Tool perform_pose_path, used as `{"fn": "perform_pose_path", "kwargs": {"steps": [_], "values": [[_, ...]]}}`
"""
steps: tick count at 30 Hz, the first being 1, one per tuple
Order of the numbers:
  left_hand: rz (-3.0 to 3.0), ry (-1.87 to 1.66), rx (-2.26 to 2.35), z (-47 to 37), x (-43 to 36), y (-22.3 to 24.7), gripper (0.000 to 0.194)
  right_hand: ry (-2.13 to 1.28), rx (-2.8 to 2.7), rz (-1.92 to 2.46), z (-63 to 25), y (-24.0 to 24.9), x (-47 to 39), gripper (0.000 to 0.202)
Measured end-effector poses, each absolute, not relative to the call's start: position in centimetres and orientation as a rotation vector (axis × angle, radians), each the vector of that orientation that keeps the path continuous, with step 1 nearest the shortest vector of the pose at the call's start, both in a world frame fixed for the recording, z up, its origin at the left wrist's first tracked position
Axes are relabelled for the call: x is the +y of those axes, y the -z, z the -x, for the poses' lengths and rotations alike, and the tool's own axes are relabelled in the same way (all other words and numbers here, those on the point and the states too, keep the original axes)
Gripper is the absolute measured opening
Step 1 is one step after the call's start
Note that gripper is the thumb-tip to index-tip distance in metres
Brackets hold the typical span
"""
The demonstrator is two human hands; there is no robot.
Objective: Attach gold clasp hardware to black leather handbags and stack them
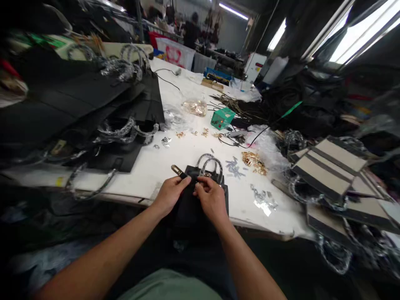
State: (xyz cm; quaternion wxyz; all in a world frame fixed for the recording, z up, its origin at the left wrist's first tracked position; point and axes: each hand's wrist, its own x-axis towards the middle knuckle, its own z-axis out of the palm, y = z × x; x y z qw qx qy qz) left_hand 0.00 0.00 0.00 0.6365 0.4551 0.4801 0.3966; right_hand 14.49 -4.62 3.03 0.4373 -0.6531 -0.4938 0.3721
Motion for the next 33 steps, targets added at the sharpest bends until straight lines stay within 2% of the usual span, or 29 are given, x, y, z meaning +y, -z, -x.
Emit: {"fn": "perform_pose_path", "kwargs": {"steps": [9, 21, 33], "values": [[-0.925, -0.857, 1.011, -0.2, 0.1, 0.1, 0.046, -0.989, -1.270, 1.623, -15.6, -4.0, -5.3, 0.025], [-0.850, -0.867, 1.031, -0.6, 0.5, -0.2, 0.043, -1.074, -1.098, 1.609, -16.0, -3.8, -5.0, 0.029], [-0.887, -0.848, 1.054, -0.7, 0.6, 0.1, 0.045, -0.917, -1.186, 1.683, -15.3, -3.8, -4.7, 0.024]]}}
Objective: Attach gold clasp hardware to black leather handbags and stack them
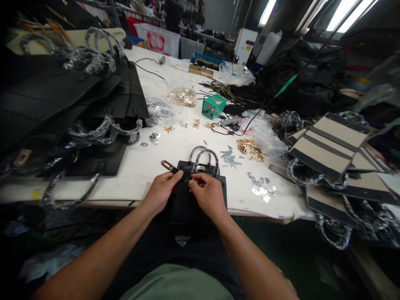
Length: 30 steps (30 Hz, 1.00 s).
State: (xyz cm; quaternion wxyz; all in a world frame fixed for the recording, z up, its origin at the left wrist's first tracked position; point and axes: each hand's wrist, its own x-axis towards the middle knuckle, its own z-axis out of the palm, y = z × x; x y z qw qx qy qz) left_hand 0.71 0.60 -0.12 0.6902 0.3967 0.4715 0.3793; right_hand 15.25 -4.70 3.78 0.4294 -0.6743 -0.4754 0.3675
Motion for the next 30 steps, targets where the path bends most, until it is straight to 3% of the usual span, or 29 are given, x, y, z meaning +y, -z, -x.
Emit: {"fn": "perform_pose_path", "kwargs": {"steps": [7, 13, 19, 25, 30], "values": [[-0.990, -0.843, 1.078, -0.4, 0.4, 0.1, 0.045, -0.742, -1.253, 1.725, -14.6, -3.2, -4.7, 0.019], [-1.113, -0.857, 1.152, -0.4, 0.2, -0.6, 0.046, -0.316, -1.586, 1.761, -13.6, -3.5, -4.8, 0.019], [-1.131, -0.889, 1.175, -0.5, -0.1, -0.4, 0.048, -0.687, -1.312, 1.779, -14.2, -3.0, -4.7, 0.021], [-1.115, -0.880, 1.152, -0.4, -0.2, -0.1, 0.048, -0.751, -1.273, 1.740, -14.3, -3.3, -4.7, 0.027], [-1.125, -0.866, 1.138, -0.4, 0.0, 0.4, 0.047, -0.811, -1.295, 1.781, -14.5, -3.6, -4.4, 0.016]]}}
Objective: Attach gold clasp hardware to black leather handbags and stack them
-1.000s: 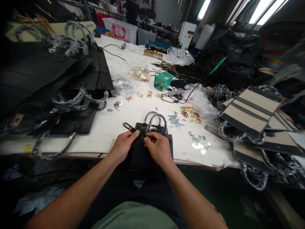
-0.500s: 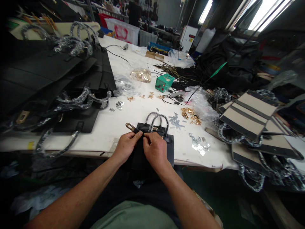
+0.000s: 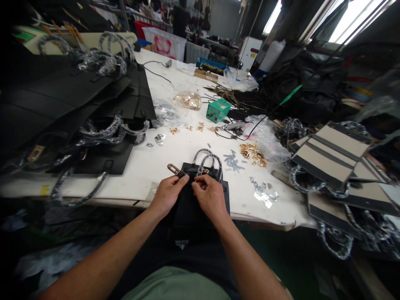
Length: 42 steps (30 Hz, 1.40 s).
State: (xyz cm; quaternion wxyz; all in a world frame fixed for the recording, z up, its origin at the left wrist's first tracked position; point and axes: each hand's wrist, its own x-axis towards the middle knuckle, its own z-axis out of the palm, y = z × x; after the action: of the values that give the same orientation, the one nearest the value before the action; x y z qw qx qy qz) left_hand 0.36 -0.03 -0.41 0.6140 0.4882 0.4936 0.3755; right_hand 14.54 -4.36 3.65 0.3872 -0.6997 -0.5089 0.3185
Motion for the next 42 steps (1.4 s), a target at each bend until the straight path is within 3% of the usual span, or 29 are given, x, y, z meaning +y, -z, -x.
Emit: {"fn": "perform_pose_path", "kwargs": {"steps": [17, 21, 28, 33, 38, 42], "values": [[-1.271, -0.941, 1.218, -0.5, -0.4, 0.4, 0.043, -1.014, -1.372, 1.750, -15.2, -3.0, -3.3, 0.012], [-1.216, -0.917, 1.191, -0.3, -0.4, 0.1, 0.042, -1.021, -1.279, 1.671, -15.3, -2.8, -3.1, 0.024], [-1.088, -0.929, 1.123, -0.2, -0.5, 0.1, 0.046, -1.151, -1.263, 1.536, -15.7, -3.7, -3.8, 0.028], [-1.037, -0.913, 1.150, -0.4, -0.2, 0.3, 0.050, -1.010, -1.272, 1.678, -15.5, -3.5, -3.4, 0.012], [-1.071, -0.909, 1.215, -0.6, -0.3, -0.5, 0.050, -1.046, -1.217, 1.621, -15.3, -3.4, -3.5, 0.010], [-1.068, -0.854, 1.227, -0.7, 0.1, -1.1, 0.048, -1.216, -1.198, 1.422, -16.1, -4.6, -5.0, 0.020]]}}
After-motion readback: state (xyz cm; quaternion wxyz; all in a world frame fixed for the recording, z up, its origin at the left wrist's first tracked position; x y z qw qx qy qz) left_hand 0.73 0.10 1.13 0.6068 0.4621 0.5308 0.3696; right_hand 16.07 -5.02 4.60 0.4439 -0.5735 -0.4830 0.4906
